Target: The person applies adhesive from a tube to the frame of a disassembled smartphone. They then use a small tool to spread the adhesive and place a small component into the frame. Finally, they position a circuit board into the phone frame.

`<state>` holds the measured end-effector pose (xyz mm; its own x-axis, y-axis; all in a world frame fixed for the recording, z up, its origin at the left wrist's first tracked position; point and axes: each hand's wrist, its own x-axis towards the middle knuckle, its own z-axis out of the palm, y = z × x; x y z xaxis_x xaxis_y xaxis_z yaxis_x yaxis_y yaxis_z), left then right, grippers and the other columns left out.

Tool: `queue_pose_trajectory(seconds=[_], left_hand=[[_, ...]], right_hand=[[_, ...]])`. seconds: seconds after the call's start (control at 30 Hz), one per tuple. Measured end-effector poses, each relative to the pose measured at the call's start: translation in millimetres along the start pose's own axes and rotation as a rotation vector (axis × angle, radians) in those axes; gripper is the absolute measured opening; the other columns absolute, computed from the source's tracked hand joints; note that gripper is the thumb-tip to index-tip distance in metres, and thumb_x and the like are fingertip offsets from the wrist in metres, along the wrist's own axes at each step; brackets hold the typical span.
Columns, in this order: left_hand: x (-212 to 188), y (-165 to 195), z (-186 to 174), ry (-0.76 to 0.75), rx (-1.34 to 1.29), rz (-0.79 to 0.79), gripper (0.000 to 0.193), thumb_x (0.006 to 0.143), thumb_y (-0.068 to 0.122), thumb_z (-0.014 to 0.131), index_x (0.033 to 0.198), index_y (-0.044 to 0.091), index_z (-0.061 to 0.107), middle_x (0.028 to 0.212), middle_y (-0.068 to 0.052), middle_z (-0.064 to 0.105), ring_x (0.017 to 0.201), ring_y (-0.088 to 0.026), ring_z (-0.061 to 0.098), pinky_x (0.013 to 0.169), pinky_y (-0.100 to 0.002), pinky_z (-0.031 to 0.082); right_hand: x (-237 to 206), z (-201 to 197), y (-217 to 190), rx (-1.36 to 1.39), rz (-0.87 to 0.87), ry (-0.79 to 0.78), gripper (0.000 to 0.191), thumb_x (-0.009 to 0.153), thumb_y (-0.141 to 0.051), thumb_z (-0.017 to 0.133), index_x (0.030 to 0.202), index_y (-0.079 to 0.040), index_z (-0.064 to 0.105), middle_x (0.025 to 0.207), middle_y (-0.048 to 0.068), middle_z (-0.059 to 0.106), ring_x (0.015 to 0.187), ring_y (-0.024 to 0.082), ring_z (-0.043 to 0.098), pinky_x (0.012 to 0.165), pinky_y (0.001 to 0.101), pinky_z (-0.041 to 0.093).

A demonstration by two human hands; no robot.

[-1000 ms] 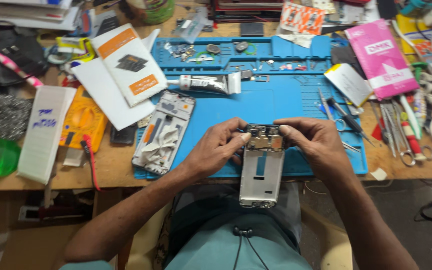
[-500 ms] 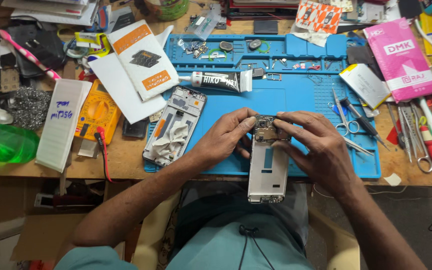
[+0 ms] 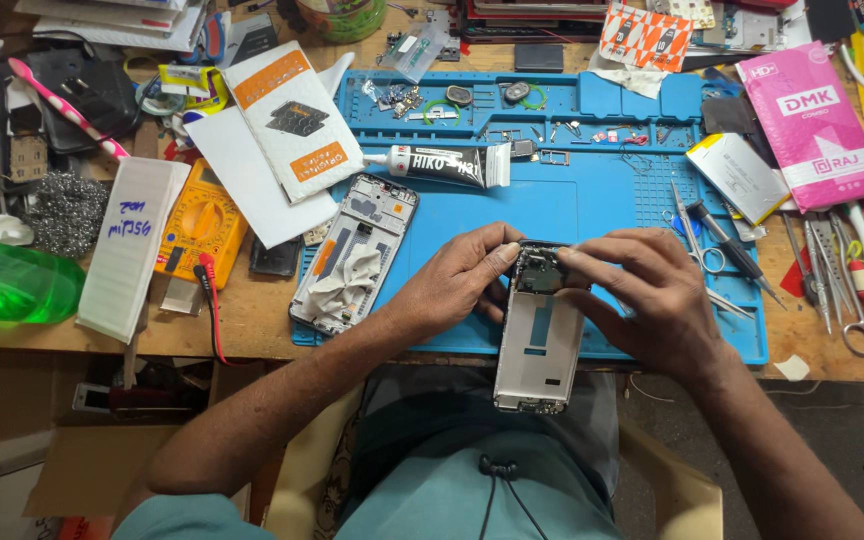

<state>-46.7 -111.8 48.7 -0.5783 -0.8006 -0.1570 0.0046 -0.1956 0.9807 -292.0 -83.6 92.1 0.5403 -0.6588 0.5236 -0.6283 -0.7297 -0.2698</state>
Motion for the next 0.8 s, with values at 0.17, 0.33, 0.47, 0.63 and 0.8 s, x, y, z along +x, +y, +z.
queue_pose_trajectory(seconds=[0.17,0.33,0.47,0.63,0.8], left_hand=[[0,-1,-3,-0.004,-0.001,0.006,0.034,0.110,0.033,0.042,0.119,0.006,0.060,0.095,-0.004,0.064,0.078,-0.009,0.068,0.064,-0.026,0.064],[3,-3,-4,0.007,-0.008,-0.019,0.035,0.110,0.033,0.041,0.117,0.004,0.059,0.095,-0.004,0.064,0.079,-0.010,0.069,0.063,-0.025,0.065],[3,-4,-5,-0.006,-0.019,-0.006,0.034,0.110,0.032,0.041,0.120,0.004,0.059,0.094,-0.005,0.063,0.078,-0.009,0.068,0.065,-0.025,0.065],[2,-3,-7,0.000,-0.008,-0.032,0.034,0.109,0.029,0.042,0.120,0.002,0.059,0.096,-0.006,0.065,0.076,-0.010,0.068,0.064,-0.025,0.065],[5,-2,-7,-0.002,0.015,-0.050,0.034,0.108,0.027,0.042,0.123,0.001,0.058,0.096,-0.008,0.065,0.076,-0.011,0.067,0.064,-0.027,0.065]], right_hand=[[-13,9,5,0.526,0.350,0.041,0.040,0.084,0.003,0.078,0.122,-0.008,0.071,0.117,0.009,0.071,0.104,0.016,0.071,0.088,0.0275,0.061],[-20,14,15,0.939,0.706,0.207,0.023,0.096,0.005,0.071,0.119,0.001,0.071,0.116,0.013,0.072,0.102,0.014,0.070,0.091,0.0270,0.061],[-23,14,18,1.037,0.803,0.169,0.016,0.100,0.005,0.066,0.115,0.005,0.073,0.101,0.016,0.071,0.085,0.017,0.069,0.074,0.0292,0.060],[-23,5,22,1.101,0.848,0.175,0.021,0.099,0.008,0.059,0.116,0.004,0.072,0.114,0.012,0.071,0.094,0.015,0.068,0.083,0.0269,0.058],[-23,-10,32,0.615,0.774,0.029,0.025,0.103,0.002,0.058,0.122,0.000,0.073,0.119,0.012,0.073,0.109,0.016,0.067,0.096,0.0265,0.052]])
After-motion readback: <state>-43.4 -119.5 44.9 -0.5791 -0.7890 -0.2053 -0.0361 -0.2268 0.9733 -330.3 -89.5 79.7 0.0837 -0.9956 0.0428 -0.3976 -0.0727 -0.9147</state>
